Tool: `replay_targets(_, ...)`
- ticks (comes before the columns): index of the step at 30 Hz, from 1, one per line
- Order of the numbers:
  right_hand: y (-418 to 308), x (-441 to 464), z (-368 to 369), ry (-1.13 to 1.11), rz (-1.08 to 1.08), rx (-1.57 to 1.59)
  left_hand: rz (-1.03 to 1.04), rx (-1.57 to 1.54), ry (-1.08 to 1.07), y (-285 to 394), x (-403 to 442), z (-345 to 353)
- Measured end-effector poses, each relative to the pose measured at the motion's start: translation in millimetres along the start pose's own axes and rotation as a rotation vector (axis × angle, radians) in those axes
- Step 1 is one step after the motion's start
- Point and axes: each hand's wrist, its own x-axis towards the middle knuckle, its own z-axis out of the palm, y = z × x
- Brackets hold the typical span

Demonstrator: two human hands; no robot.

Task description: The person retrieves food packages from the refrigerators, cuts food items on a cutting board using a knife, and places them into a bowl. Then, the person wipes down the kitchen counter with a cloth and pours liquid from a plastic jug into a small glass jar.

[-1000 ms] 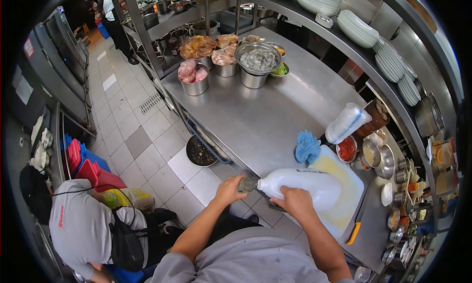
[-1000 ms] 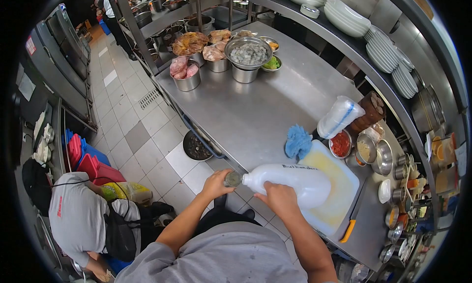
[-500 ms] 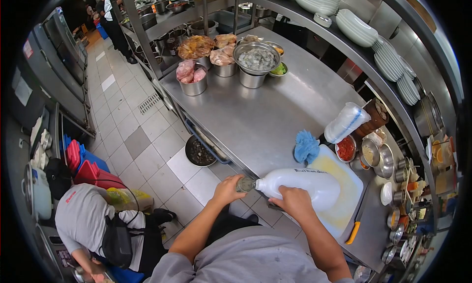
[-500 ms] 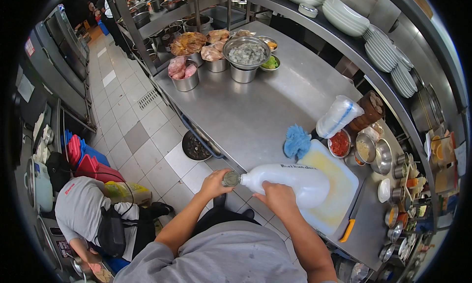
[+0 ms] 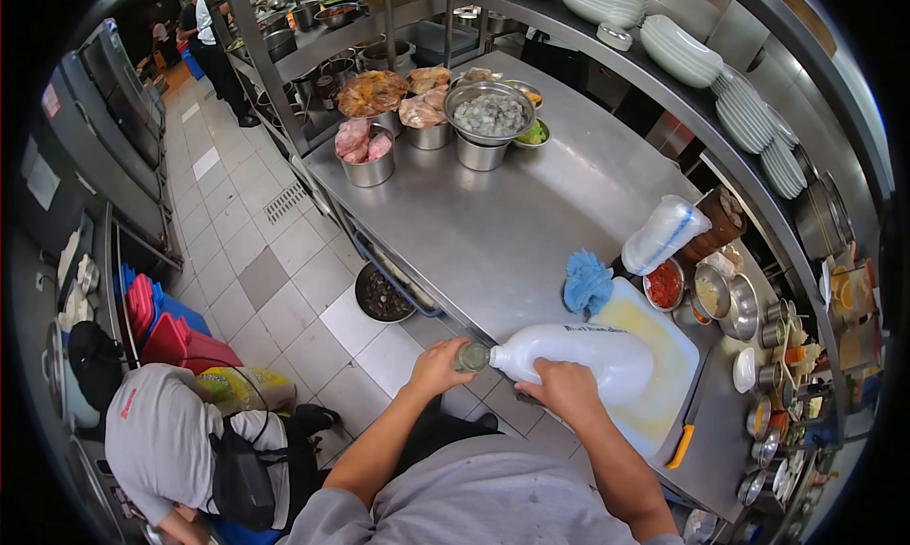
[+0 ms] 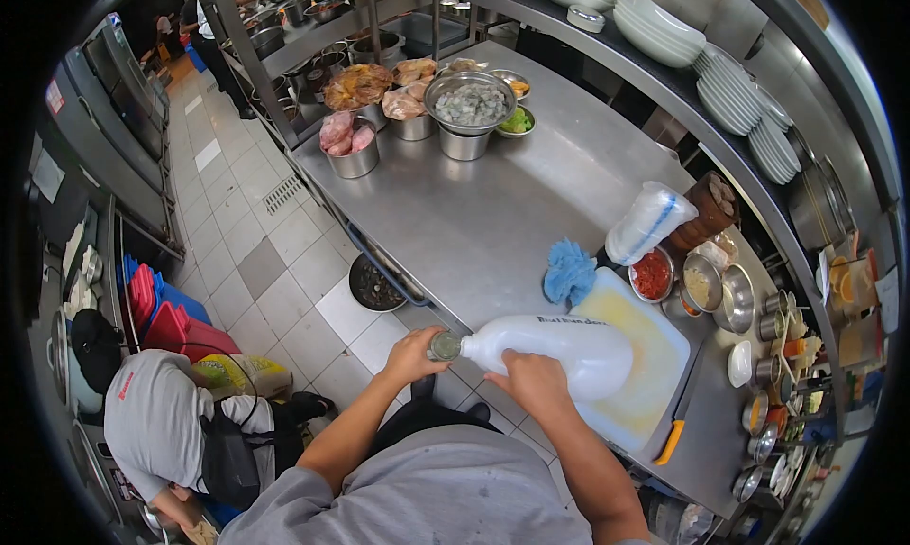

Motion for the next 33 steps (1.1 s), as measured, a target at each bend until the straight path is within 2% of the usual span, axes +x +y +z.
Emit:
replay_targets(11, 7, -10, -13, 0.027, 0.049, 0.020, 0.066, -0.022, 0.007, 21, 6, -3)
replay_targets(13, 15, -16, -19, 0.088, 0.050, 0.063, 0.039, -0.054, -0.032, 39, 12, -9)
replay_targets(17, 44, -34, -28, 0.247, 0.075, 0.092, 0.131, -0.119, -0.027, 69, 28, -16)
replay_targets(22, 96, -63, -44, 0.553, 0.358, 0.499, 0.232, -0.113, -0.061, 120, 38, -53)
replay_targets(24, 124, -71, -34, 0.846, 0.365, 0.675, 0.286, -0.078, -0.101, 147, 38, -78)
replay_targets(26, 154, -90, -34, 0.828, 0.627, 0.875, 0.338, -0.041, -0.140, 174, 36, -103)
replay_targets(27, 162, -99, -33, 0.835, 0.626, 0.884, 0.399, -0.035, -0.183, 187, 36, -115)
replay_targets(29, 173, -114, -31, 0.934, 0.740, 1.226, 0.465, -0.020, -0.227, 214, 36, -140)
replay_targets(31, 179, -122, -22, 0.984, 0.713, 1.266, 0.565, -0.026, -0.369, 240, 35, -164)
replay_targets(33, 179, -126, -13, 1.032, 0.689, 1.307, 0.603, -0.027, -0.417, 266, 33, -185)
